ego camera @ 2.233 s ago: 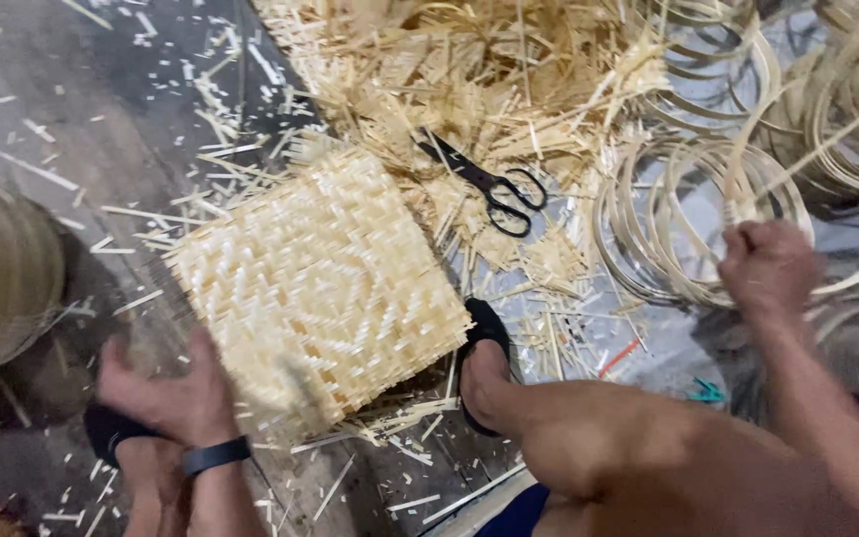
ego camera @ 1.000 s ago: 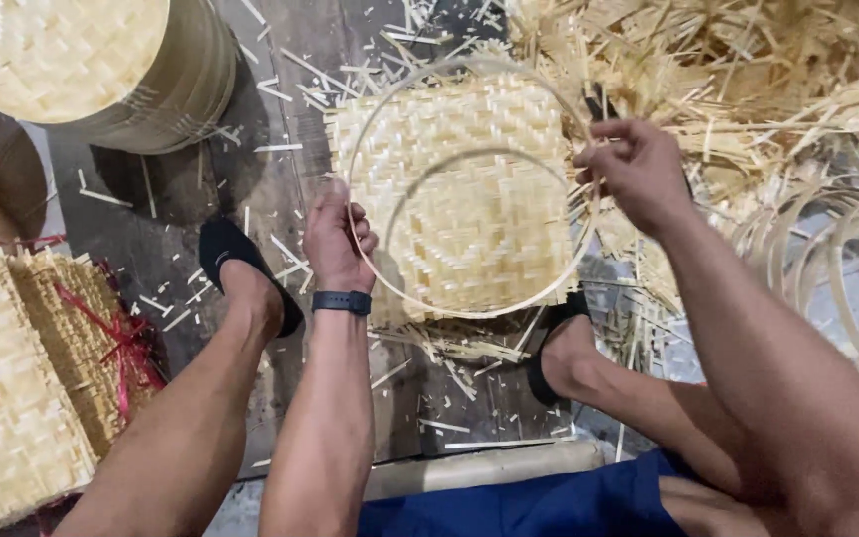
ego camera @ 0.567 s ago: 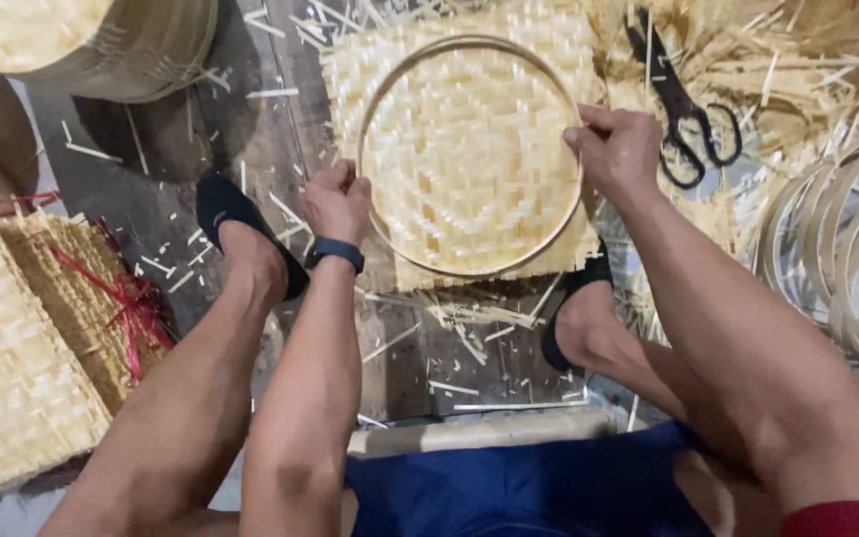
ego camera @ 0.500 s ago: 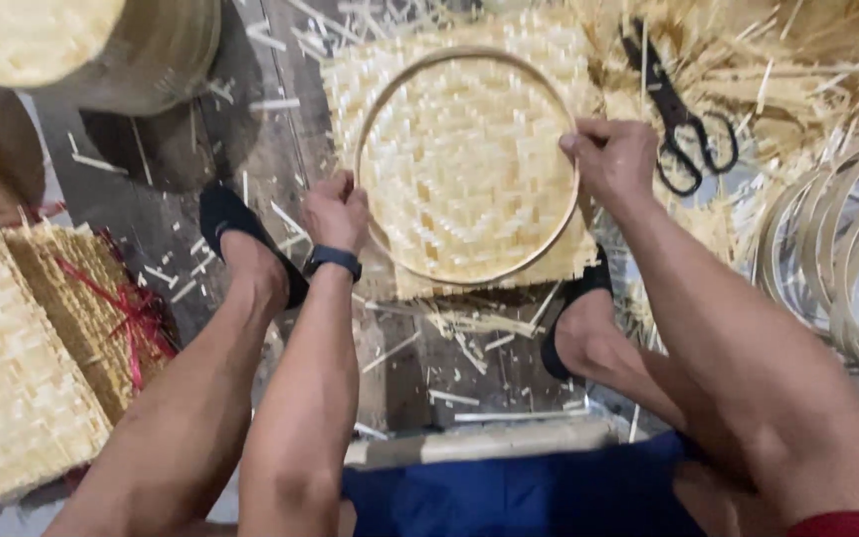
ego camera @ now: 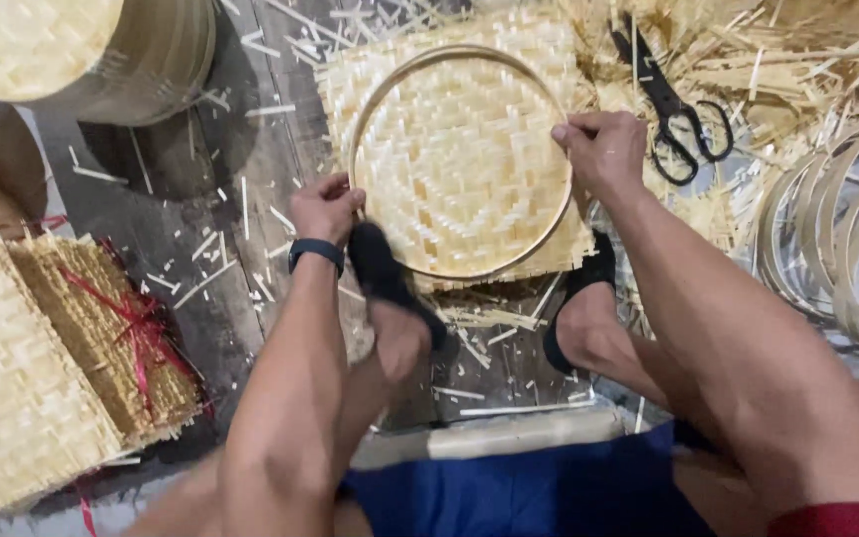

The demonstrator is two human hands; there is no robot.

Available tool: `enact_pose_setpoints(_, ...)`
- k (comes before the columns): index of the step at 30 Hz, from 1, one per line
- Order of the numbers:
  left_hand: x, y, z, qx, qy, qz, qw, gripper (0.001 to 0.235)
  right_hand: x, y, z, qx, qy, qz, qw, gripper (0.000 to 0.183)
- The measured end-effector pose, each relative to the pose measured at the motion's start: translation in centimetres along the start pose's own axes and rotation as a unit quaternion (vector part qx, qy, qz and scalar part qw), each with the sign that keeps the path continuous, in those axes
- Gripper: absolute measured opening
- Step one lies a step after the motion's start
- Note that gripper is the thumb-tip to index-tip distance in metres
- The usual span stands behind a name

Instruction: The person sits on the floor of a bamboo workshop and trims excess woven bamboo sheet material from round steamer lids with scissors, then presses and fits the trimmed woven liner into the bamboo rim, repeating the trim-and-fit cycle on successive lids.

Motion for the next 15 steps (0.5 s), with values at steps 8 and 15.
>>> enact_pose_setpoints(8,1.3,-0.4,0.4,0.006,-0.058,0.079,0.995,0.032,-0.7,0.2,-0.4,0.023,0.048,-0.008,0.999,0.026)
enact_pose_setpoints(15,1.3,-0.7,0.3,0.013,-0.078,0.077,0.994,0.027,-1.4,0.4,-1.0,0.064,0.08,-0.057,0.993,0.026)
Point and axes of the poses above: each hand's wrist, its own z-axis away from the middle knuckle, its own y-axis out of the palm, x = y × z, the point moved 3 cm from there along -z, towards the middle knuckle, and after that the axes turned 9 degrees about z, right-handed, at the moved point
